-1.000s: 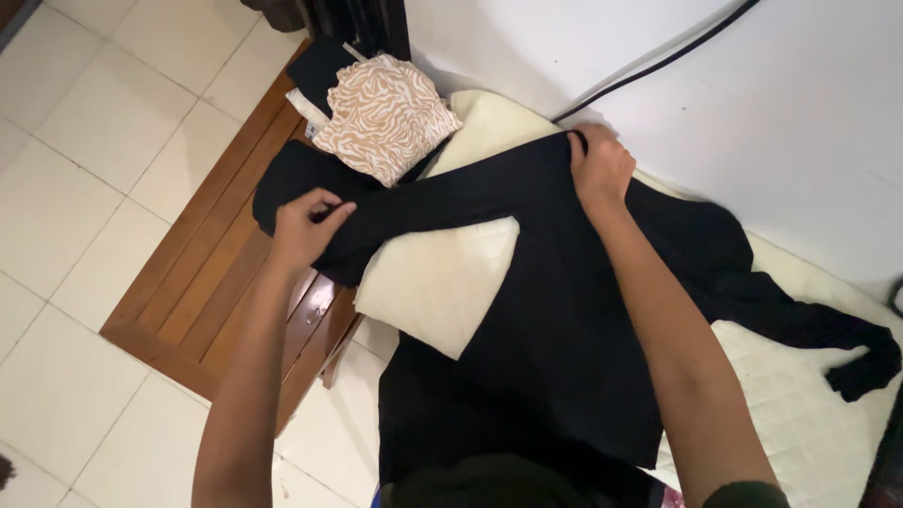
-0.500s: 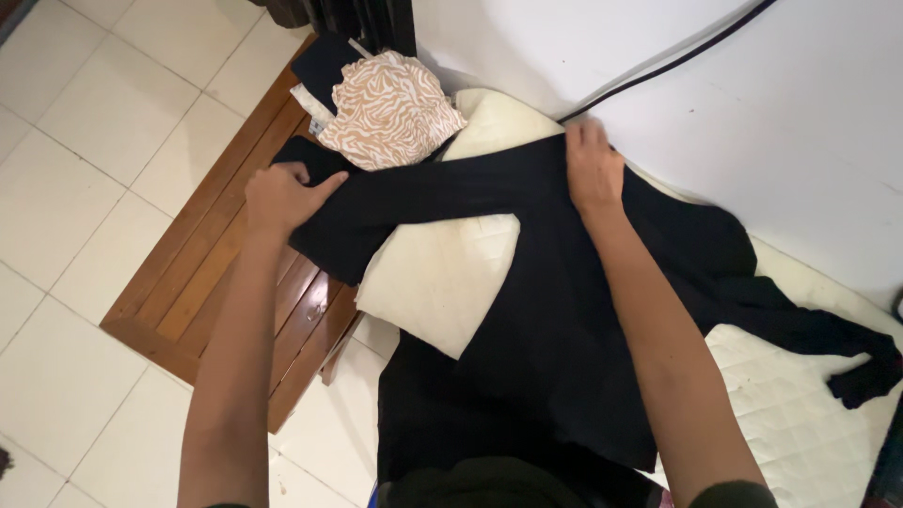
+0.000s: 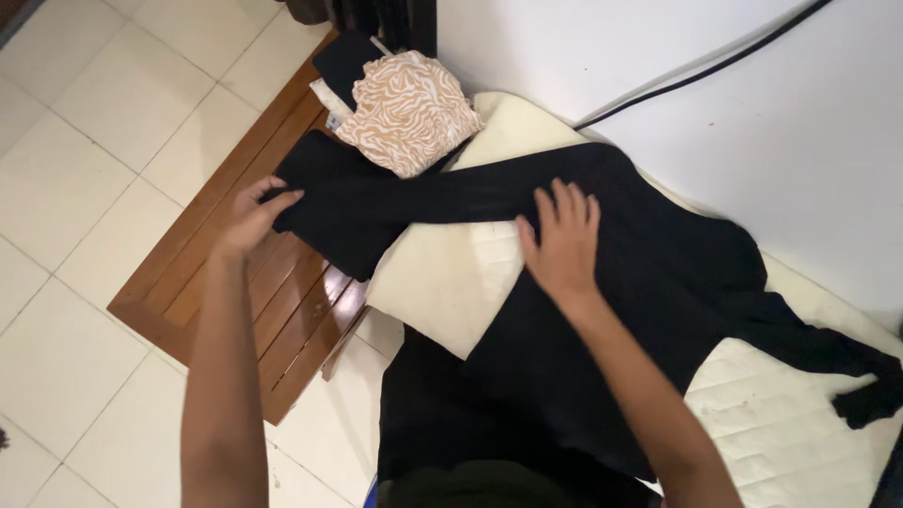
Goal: The person folds a black pair of trousers, a patterned short-sleeved top, and a black long-sleeved top on a padded ironing board. Each item is folded neatly and placed on a wooden bench beside the board.
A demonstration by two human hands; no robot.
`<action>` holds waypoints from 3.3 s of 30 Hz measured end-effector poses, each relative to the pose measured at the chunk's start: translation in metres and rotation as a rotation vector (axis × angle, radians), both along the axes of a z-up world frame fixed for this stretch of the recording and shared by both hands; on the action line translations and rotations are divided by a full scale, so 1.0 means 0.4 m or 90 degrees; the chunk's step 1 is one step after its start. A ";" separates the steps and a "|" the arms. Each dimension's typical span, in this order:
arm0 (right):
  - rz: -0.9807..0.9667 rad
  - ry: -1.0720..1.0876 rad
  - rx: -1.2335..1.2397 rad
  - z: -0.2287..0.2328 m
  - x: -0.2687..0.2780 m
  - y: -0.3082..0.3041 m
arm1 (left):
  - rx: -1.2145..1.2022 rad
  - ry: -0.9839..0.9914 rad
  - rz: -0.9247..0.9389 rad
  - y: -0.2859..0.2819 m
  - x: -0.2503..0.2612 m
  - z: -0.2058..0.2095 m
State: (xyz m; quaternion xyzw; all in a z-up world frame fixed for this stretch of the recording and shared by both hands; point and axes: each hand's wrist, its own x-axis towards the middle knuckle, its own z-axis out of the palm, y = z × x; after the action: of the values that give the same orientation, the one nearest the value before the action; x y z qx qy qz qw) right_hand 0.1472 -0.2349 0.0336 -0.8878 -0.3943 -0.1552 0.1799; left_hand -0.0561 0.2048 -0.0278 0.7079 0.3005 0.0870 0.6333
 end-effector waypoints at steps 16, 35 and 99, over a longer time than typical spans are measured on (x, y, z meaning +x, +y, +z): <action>-0.096 0.163 0.017 -0.091 0.113 0.009 | 0.264 -0.251 0.168 -0.362 0.042 0.264; -0.018 1.015 0.543 -0.026 -0.037 0.025 | 0.392 -0.360 -0.255 -0.896 -0.116 0.275; -0.252 0.595 0.380 -0.202 0.333 -0.154 | 0.433 -0.267 -0.433 -0.926 -0.265 0.145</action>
State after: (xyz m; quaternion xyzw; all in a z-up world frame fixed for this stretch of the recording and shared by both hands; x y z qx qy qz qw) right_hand 0.2805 -0.2965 -0.0473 -0.8299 -0.0392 0.1174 0.5441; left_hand -0.1622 -0.1657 0.0301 0.8984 -0.1252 0.1088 0.4067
